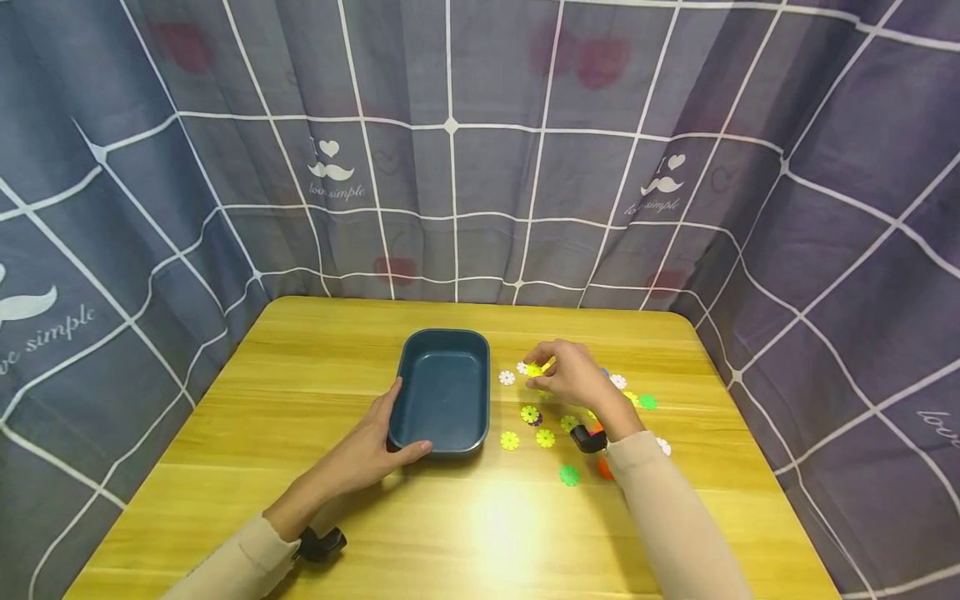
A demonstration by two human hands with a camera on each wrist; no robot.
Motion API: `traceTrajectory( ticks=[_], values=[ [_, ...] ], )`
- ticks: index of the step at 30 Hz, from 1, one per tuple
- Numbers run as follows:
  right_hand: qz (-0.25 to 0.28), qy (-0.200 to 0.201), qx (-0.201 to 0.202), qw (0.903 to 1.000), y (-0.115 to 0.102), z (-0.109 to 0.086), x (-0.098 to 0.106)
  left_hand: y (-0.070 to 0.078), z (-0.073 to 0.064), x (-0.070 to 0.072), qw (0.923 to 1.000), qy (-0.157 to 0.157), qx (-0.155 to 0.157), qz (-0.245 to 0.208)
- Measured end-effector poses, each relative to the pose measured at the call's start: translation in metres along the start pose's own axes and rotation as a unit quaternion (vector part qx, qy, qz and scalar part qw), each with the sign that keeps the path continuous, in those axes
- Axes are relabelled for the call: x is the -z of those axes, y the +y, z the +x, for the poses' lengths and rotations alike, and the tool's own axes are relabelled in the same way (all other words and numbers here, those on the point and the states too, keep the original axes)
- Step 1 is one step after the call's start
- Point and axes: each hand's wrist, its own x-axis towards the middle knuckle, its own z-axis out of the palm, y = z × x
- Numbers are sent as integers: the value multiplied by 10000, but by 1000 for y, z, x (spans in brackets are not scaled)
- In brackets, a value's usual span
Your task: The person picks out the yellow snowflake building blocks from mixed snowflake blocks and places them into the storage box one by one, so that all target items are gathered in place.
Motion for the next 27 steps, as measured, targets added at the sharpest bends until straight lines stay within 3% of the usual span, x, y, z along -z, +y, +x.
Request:
traceTrajectory(
  ticks=[18, 27],
  values=[
    [224, -215, 397, 9987, -29, 30, -21, -1, -2, 0, 10000, -34, 74, -1],
    [170, -116, 433, 9988, -32, 38, -23, 1, 1, -1, 9999, 4, -92, 44]
  ],
)
